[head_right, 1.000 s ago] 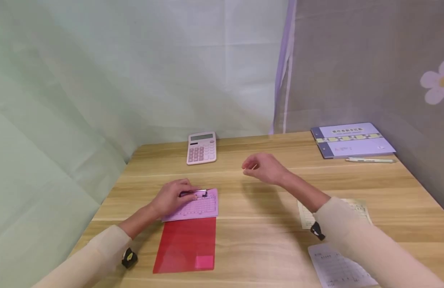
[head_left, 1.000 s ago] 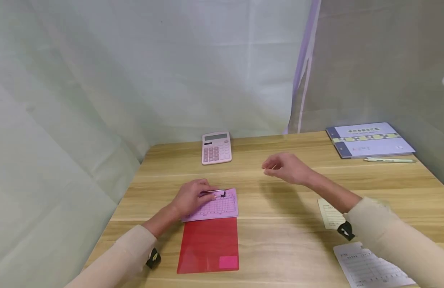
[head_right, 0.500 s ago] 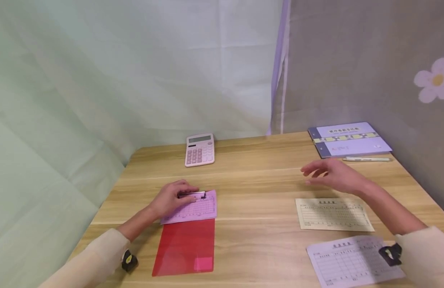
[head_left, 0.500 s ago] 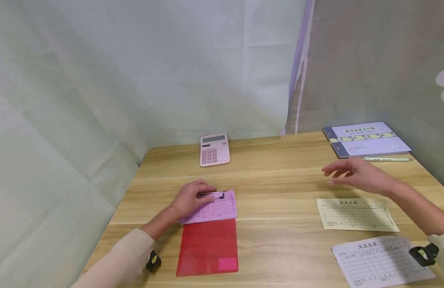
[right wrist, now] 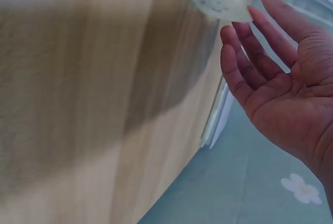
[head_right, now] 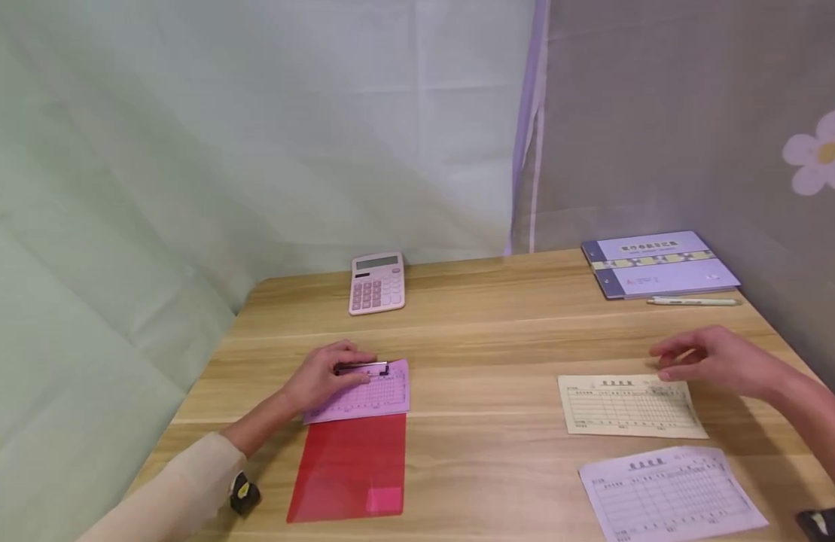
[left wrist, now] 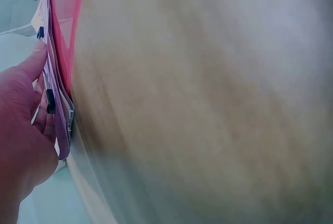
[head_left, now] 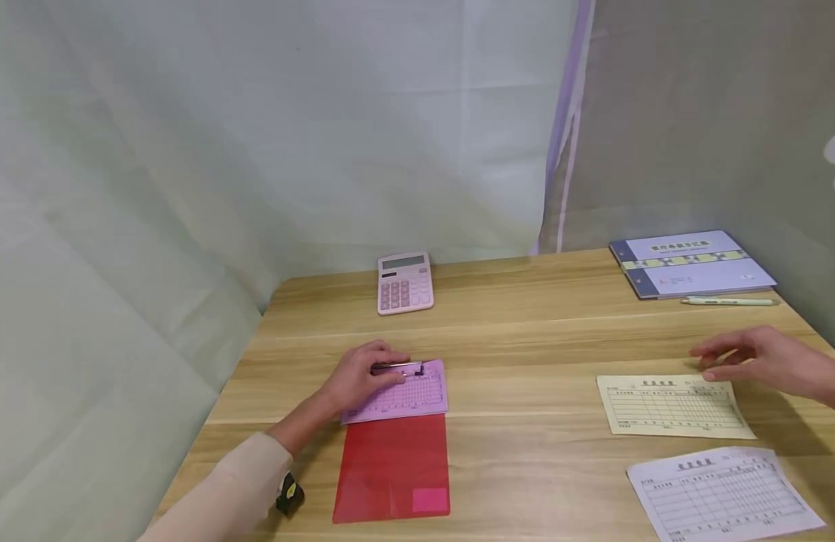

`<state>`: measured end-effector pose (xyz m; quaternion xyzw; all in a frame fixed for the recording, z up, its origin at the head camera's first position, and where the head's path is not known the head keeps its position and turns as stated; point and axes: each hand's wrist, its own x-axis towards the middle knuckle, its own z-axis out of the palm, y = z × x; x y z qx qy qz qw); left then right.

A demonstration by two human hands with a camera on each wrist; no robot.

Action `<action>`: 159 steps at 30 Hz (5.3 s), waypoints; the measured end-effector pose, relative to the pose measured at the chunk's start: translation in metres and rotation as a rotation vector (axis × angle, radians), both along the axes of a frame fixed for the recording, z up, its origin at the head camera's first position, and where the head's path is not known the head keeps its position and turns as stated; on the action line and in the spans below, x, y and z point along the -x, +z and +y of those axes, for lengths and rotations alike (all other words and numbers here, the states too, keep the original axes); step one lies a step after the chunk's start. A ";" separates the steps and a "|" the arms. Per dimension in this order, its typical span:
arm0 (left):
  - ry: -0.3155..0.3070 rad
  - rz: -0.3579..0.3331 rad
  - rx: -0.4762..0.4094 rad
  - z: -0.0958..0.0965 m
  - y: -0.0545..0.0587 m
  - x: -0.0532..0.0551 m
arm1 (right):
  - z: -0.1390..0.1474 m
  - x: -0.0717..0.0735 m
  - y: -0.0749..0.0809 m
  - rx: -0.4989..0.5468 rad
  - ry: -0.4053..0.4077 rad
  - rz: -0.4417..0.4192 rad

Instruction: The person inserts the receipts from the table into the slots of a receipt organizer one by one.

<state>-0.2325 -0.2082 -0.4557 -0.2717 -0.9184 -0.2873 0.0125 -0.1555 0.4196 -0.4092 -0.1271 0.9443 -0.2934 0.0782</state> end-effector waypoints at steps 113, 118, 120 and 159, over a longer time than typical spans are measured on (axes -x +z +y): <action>-0.043 0.039 0.138 0.005 0.012 0.003 | -0.354 0.060 -0.003 0.518 -0.119 -0.299; -0.060 0.031 0.147 0.004 0.013 0.005 | -0.366 0.060 -0.010 0.519 -0.117 -0.316; -0.082 0.062 0.184 0.004 0.013 0.005 | -0.368 0.060 -0.012 0.499 -0.112 -0.298; -0.185 0.392 0.349 0.002 0.009 -0.001 | -0.387 0.053 -0.031 0.317 -0.190 0.131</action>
